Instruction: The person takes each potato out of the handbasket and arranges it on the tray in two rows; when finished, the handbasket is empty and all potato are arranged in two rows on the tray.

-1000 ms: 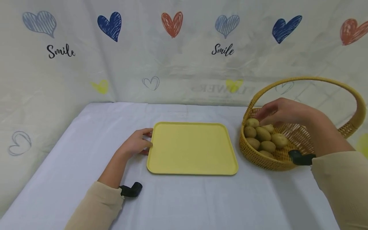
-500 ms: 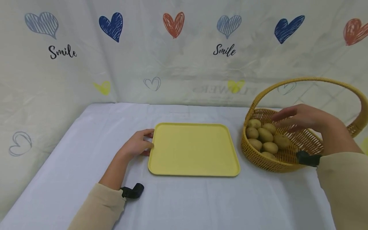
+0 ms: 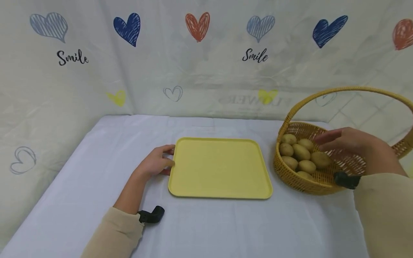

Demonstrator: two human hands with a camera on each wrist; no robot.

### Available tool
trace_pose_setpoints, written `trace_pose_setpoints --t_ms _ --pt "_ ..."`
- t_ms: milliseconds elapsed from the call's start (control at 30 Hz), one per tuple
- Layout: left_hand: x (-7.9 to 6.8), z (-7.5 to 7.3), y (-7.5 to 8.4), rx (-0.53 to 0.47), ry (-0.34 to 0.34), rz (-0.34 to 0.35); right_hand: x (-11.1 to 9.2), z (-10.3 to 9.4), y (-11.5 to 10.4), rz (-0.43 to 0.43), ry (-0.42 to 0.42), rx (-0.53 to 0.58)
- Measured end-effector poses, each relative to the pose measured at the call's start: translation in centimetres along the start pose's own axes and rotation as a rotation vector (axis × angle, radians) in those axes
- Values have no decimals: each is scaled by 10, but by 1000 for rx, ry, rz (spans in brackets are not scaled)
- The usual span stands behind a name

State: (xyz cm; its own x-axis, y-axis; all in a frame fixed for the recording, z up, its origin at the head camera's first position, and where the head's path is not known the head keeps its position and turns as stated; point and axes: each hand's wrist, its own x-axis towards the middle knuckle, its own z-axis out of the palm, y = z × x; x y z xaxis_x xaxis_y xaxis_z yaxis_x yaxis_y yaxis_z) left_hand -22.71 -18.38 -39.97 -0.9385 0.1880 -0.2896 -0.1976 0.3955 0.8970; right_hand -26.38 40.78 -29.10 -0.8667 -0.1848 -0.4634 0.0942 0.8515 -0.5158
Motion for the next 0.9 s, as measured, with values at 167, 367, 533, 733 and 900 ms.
trace_pose_setpoints --t_ms 167,367,533,733,900 --pt "-1 1 -2 -20 1 2 1 3 8 -3 -35 14" --pt "-1 -1 -3 -31 0 9 3 6 17 20 -64 8" --pt "-3 -2 -1 -16 -8 25 6 8 23 56 -115 98" --pt "0 -1 -2 -13 -8 28 9 9 27 54 -128 122" --pt "-1 -1 -2 -22 -10 24 12 9 28 53 -157 153"
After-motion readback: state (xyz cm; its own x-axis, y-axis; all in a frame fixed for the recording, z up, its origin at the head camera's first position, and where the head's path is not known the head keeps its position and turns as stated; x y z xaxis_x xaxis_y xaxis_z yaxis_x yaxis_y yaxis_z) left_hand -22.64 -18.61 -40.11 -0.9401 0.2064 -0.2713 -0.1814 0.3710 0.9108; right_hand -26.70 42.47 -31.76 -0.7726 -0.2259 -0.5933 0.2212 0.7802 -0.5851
